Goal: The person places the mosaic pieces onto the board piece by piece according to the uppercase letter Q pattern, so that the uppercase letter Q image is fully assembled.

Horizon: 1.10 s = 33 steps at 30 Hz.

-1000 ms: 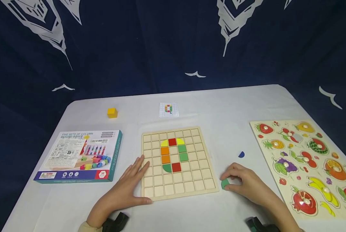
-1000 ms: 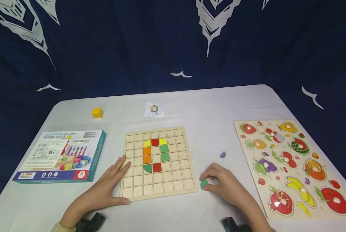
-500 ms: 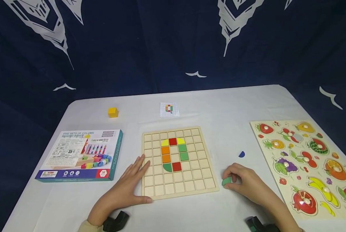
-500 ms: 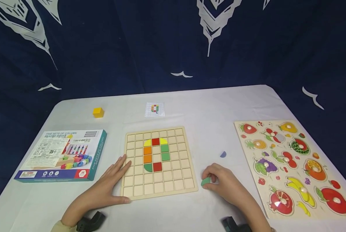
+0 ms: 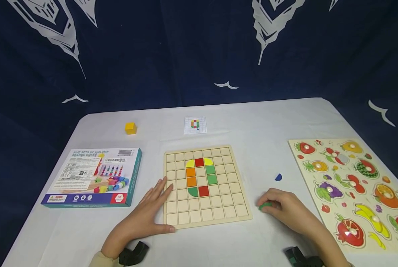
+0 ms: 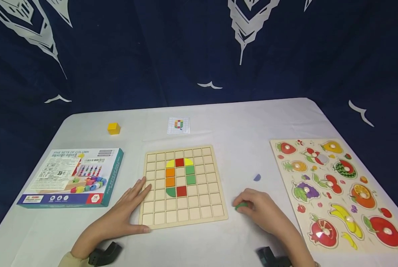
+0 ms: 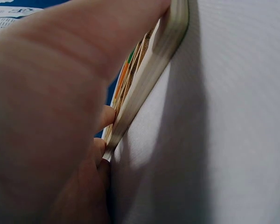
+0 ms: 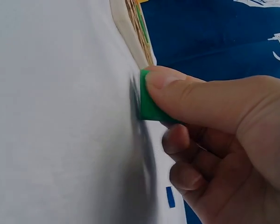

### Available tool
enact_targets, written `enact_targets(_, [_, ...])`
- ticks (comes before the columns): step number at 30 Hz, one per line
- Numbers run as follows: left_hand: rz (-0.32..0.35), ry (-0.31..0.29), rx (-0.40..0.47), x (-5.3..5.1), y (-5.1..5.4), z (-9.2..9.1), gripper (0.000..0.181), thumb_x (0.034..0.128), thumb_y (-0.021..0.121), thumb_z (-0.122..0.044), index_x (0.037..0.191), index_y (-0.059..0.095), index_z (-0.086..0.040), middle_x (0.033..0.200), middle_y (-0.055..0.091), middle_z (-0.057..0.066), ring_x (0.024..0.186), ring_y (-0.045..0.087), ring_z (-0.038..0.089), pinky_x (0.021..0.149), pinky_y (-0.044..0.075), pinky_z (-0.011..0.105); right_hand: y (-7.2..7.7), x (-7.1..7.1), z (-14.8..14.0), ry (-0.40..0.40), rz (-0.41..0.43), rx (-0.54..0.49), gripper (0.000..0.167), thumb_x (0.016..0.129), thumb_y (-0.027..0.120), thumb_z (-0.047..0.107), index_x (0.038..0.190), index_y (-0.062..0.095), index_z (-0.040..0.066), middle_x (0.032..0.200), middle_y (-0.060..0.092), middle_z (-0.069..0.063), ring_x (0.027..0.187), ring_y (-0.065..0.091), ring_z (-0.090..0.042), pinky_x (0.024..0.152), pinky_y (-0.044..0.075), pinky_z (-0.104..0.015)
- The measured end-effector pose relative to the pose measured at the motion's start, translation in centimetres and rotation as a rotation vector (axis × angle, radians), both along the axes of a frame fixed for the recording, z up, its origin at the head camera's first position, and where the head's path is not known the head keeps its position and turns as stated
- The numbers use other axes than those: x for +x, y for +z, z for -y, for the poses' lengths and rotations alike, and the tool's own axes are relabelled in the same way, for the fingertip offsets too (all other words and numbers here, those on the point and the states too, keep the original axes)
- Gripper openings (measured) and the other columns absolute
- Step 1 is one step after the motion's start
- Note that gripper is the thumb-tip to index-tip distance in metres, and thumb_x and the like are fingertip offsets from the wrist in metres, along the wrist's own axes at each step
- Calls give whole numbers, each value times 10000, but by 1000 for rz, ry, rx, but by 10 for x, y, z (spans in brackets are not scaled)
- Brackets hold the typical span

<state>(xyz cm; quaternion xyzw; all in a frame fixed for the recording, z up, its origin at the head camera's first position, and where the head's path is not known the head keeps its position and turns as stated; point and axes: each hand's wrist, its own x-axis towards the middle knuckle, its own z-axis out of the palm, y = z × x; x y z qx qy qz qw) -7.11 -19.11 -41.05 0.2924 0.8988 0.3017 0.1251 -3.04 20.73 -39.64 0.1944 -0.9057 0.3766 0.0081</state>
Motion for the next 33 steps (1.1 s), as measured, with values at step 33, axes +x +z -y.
enact_targets(33, [12, 9, 28, 0, -1, 0, 1111, 644, 777, -560, 1487, 237, -79, 1556, 26, 76, 1402, -21, 230, 1084, 52, 497, 0, -51, 75, -122, 207, -346, 122, 809, 707, 5, 906, 644, 44, 782, 626, -28, 665, 594, -164, 580, 475, -218])
